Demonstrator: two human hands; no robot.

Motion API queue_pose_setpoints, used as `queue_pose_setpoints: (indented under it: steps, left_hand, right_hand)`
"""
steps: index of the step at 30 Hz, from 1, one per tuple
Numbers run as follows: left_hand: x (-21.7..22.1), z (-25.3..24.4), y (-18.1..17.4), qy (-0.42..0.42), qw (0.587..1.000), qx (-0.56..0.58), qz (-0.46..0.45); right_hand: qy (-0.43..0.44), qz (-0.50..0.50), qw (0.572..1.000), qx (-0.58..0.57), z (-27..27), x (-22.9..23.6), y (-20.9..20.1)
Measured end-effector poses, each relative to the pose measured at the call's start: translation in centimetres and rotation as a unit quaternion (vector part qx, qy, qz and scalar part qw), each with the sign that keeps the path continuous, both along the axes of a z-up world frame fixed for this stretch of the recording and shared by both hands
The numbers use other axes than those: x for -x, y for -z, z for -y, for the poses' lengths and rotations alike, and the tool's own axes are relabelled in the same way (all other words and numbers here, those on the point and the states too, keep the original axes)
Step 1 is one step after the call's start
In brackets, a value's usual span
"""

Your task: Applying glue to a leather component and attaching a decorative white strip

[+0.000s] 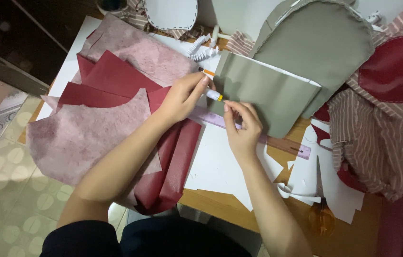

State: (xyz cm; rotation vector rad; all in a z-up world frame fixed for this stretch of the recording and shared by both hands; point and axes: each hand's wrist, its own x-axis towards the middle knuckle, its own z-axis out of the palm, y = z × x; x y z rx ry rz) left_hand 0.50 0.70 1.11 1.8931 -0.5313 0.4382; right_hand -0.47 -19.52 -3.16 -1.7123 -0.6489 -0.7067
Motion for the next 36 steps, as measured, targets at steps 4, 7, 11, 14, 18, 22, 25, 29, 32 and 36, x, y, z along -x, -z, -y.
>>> queue_pose_setpoints:
  steps: [4,7,11,14,18,22,25,29,32,36]
  left_hand:
    - [-0.01,-0.04,0.09,-0.006,1.000,0.004,-0.001]
    - [0.00,-0.08,0.08,-0.006,1.000,0.005,0.003]
    - [-0.24,-0.24,0.30,0.004,1.000,0.013,0.011]
    - [-0.35,-0.23,0.48,0.012,1.000,0.012,0.020]
    - [-0.22,-0.12,0.66,0.008,1.000,0.013,0.025]
    - [-0.22,-0.13,0.71,0.005,1.000,0.009,0.024]
    - [-0.17,-0.23,0.63,0.014,0.999,0.006,0.030]
    - [-0.06,-0.24,0.62,0.007,0.999,0.004,0.034]
    - [-0.03,-0.22,0.50,0.011,0.999,0.004,0.038]
    - [0.08,-0.35,0.10,0.024,0.999,-0.004,0.031]
  right_hand:
    - [0.000,0.003,1.000,-0.001,-0.07,0.01,-0.16]
    - [0.002,-0.006,1.000,-0.007,-0.13,-0.05,0.02]
    - [-0.005,-0.009,1.000,-0.006,-0.03,-0.06,0.09]
    - [-0.002,-0.009,1.000,-0.008,-0.15,0.10,-0.28]
    - [0.001,0.000,1.000,-0.003,-0.10,0.13,-0.33]
    - [-0.003,0.007,1.000,-0.002,0.01,0.04,-0.19]
    - [-0.006,-0.002,1.000,0.002,0.01,0.09,-0.19]
    - [0.002,-0.007,1.000,0.004,-0.04,0.00,-0.05]
    - [-0.004,-0.014,1.000,0.006,-0.04,0.15,-0.31]
    - [-0.008,-0.021,1.000,0.002,0.00,0.12,-0.06]
